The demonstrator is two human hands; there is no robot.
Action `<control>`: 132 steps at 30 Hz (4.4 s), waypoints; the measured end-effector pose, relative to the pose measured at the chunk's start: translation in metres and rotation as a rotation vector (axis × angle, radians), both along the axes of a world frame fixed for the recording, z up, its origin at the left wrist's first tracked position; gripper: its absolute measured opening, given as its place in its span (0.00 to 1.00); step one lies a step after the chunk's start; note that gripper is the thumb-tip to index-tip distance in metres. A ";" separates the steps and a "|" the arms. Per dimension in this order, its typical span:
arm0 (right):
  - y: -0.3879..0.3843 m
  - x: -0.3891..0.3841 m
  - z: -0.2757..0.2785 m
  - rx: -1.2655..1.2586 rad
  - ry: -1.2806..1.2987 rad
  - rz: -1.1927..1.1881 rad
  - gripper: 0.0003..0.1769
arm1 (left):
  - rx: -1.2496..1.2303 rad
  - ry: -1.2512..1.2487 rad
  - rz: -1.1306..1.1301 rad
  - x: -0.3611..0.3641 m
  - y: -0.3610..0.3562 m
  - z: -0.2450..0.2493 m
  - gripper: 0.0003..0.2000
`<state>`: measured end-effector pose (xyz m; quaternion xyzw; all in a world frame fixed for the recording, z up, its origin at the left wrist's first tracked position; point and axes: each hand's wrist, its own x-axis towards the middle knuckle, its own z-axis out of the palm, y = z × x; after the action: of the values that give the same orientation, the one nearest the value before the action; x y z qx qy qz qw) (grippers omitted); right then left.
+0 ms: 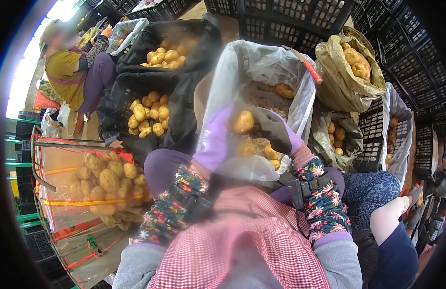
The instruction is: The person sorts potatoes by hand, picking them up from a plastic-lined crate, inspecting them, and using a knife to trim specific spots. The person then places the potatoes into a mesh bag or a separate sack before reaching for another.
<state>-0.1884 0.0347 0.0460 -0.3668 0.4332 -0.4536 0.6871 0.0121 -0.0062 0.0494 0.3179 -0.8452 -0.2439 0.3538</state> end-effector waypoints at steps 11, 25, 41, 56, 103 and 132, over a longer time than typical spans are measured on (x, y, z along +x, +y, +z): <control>-0.003 0.000 -0.002 0.077 0.120 -0.058 0.16 | 1.189 0.567 -0.153 -0.007 0.005 0.015 0.30; -0.008 -0.005 -0.014 -0.201 0.439 -0.232 0.21 | 1.652 0.765 0.108 -0.013 0.001 0.008 0.23; 0.004 0.013 0.014 -0.106 0.052 -0.054 0.24 | 1.242 0.418 0.151 -0.032 0.023 0.017 0.26; 0.001 0.015 -0.035 -0.302 0.335 -0.121 0.21 | 1.161 0.429 0.003 -0.035 0.022 0.005 0.27; -0.026 -0.032 -0.048 -0.066 0.679 -0.395 0.18 | -0.702 -1.023 0.105 0.164 -0.140 -0.068 0.20; -0.011 -0.014 -0.017 0.495 -0.174 -0.146 0.32 | 0.922 0.267 -0.205 0.003 -0.042 -0.065 0.29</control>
<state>-0.2024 0.0234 0.0295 -0.1149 0.4955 -0.4120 0.7560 0.0149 -0.0485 -0.0152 0.3227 -0.6234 -0.6648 0.2555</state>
